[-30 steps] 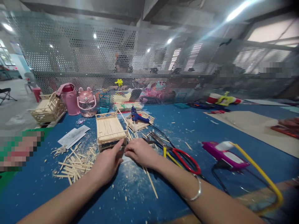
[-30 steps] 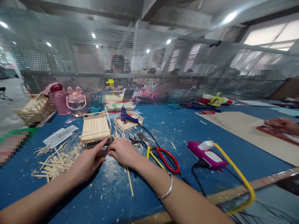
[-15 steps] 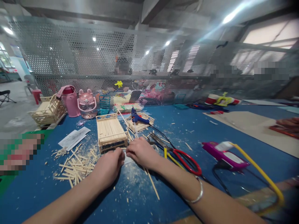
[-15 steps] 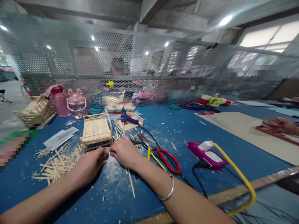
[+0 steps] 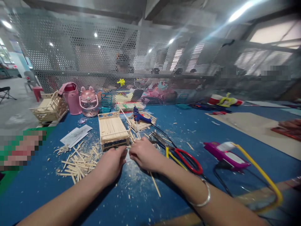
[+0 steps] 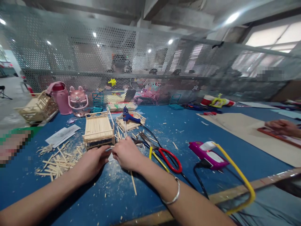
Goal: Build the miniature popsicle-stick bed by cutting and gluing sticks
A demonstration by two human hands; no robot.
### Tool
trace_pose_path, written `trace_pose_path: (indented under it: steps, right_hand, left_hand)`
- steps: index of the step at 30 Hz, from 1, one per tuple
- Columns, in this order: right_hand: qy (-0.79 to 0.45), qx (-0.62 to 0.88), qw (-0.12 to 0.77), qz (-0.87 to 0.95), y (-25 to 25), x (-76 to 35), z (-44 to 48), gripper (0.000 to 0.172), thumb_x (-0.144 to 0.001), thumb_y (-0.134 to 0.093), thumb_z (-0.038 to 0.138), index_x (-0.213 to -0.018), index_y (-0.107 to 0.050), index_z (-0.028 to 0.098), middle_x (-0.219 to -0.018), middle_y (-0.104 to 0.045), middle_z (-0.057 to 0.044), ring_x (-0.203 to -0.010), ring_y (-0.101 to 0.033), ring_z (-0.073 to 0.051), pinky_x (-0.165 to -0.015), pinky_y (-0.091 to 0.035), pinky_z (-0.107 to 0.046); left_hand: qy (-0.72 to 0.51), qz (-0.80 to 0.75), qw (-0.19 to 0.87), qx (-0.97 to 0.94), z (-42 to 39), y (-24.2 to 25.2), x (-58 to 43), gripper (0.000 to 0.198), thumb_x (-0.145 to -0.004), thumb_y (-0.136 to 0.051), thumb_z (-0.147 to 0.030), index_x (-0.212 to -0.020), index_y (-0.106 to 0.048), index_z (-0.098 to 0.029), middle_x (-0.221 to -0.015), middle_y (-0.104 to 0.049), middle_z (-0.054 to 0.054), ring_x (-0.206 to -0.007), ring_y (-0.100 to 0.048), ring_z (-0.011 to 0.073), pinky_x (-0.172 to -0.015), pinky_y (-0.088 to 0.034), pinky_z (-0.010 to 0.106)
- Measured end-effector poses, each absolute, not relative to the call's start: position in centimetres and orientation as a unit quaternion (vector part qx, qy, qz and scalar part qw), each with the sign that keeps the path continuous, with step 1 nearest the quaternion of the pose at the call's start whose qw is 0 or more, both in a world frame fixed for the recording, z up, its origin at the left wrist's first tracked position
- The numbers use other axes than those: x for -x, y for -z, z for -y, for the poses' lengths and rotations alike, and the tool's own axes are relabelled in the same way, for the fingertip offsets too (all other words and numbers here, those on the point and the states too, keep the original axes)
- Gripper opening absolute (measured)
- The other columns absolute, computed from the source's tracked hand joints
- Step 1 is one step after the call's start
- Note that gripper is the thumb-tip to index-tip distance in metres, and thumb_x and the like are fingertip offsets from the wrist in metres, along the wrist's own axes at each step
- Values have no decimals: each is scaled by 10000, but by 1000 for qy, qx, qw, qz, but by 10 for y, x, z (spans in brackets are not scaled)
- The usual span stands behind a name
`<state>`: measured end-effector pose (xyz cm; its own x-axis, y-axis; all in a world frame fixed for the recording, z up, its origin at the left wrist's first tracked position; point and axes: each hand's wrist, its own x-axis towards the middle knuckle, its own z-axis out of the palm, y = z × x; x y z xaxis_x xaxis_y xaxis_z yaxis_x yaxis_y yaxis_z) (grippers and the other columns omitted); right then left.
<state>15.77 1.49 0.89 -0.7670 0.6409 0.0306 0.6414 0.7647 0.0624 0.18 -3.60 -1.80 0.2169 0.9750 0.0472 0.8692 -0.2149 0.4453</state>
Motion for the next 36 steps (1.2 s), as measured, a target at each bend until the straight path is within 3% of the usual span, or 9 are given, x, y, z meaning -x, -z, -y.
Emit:
trace_pose_path:
  steps: [10,16,26,36]
  right_hand:
    - [43,356,1,934,-11,-153,-9,182,-836,-493,199,-762,-653,157,-848,-694,-71,-829,-580,-186,-667,-241,-316]
    - [37,354,15,934,-10,-154,-10,182,-829,-494,189,-764,-659,154,-836,-695,-67,-827,-579,-187,-676,-250,-319]
    - [41,364,10,931,-11,-153,-6,165,-801,-498,181,-734,-645,152,-792,-688,-76,-804,-574,-193,-691,-260,-322]
    - [59,357,-5,932,-12,-151,-5,159,-790,-494,155,-751,-647,155,-817,-690,-75,-820,-573,-204,-682,-265,-334]
  left_hand:
    - [-144,-605,167,-766,37,15,-2,424,-840,-480,-217,-1263,-447,-204,-1021,-660,118,-989,-617,248,-789,-455,325]
    - [-154,-610,167,-759,36,19,-2,596,-824,-481,-187,-1390,-293,-208,-1063,-659,123,-1036,-599,256,-830,-445,335]
    - [-144,-617,174,-754,36,17,-4,656,-828,-463,-182,-1428,-200,-205,-1054,-667,128,-1019,-609,250,-831,-447,337]
    - [-164,-606,165,-761,38,18,-4,604,-812,-466,-172,-1393,-303,-189,-1087,-659,132,-1024,-607,260,-833,-458,357]
